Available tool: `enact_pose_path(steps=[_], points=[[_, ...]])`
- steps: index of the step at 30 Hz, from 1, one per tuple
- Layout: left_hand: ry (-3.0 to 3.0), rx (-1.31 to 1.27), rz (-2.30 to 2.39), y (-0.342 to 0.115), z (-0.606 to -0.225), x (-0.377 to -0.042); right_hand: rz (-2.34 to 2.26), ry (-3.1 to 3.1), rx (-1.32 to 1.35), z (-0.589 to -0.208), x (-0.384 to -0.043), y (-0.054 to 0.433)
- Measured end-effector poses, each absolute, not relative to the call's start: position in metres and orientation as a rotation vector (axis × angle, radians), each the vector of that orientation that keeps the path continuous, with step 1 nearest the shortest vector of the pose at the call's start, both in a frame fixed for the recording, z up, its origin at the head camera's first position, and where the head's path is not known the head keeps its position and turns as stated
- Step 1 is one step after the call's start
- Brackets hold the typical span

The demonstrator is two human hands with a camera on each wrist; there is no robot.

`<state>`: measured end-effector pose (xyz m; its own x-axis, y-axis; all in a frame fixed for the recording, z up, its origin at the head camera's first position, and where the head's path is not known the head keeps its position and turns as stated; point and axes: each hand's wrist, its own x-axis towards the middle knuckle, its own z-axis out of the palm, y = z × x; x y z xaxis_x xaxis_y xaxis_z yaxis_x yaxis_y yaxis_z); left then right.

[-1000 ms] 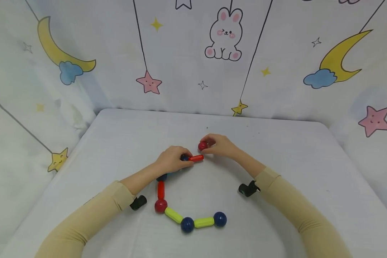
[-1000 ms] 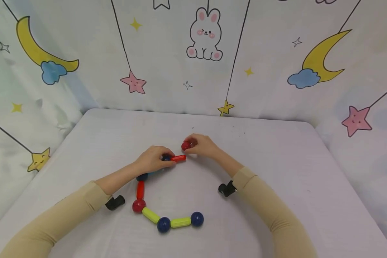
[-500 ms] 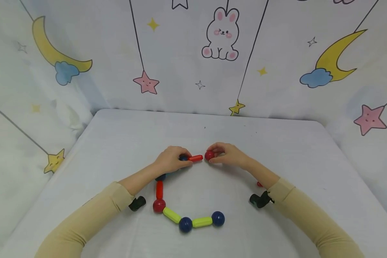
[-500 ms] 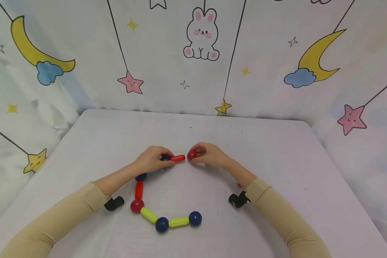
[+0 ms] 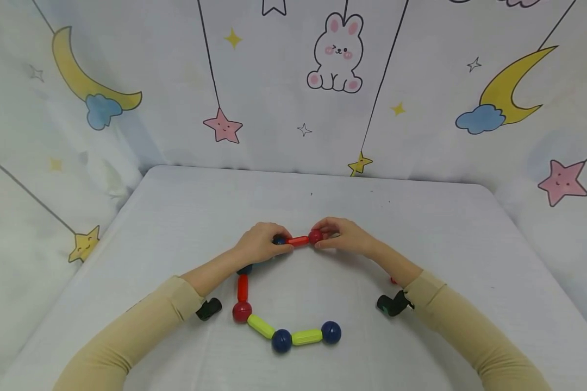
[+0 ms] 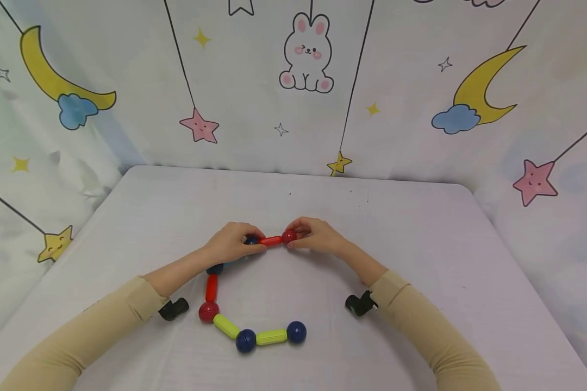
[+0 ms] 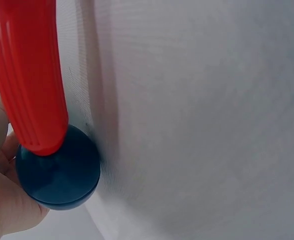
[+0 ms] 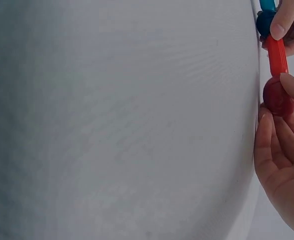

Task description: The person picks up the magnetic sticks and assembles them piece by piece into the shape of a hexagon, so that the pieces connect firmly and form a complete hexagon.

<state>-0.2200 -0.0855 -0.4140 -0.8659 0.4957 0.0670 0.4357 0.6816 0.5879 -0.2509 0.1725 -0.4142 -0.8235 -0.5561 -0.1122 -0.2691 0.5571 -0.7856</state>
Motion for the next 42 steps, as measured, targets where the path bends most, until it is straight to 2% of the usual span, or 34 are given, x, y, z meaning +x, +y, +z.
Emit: enact_pose_path(steps=[16,25,32,37,42], points=[[2.664,0.853,0.707,-0.052,-0.395,-0.243,-1.121,2.460,-0.710,-0.412,-0.247,0.181],[2.643,0.900,0.734,-0.046,-0.400,-0.247,-0.947,2.528,-0.842,-0.389,-0.222,0.248],[2.651,0.912,0.783,-0.047,-0.402,-0.245,-0.773,2.541,-0.741,-0.372,-0.187,0.302],[2.652,0.899,0.788,-0.047,-0.403,-0.246,-0.779,2.552,-0.721,-0.377,-0.174,0.317],[2.651,0.898,0.794,-0.046,-0.404,-0.246,-0.791,2.588,-0.779,-0.388,-0.176,0.310]])
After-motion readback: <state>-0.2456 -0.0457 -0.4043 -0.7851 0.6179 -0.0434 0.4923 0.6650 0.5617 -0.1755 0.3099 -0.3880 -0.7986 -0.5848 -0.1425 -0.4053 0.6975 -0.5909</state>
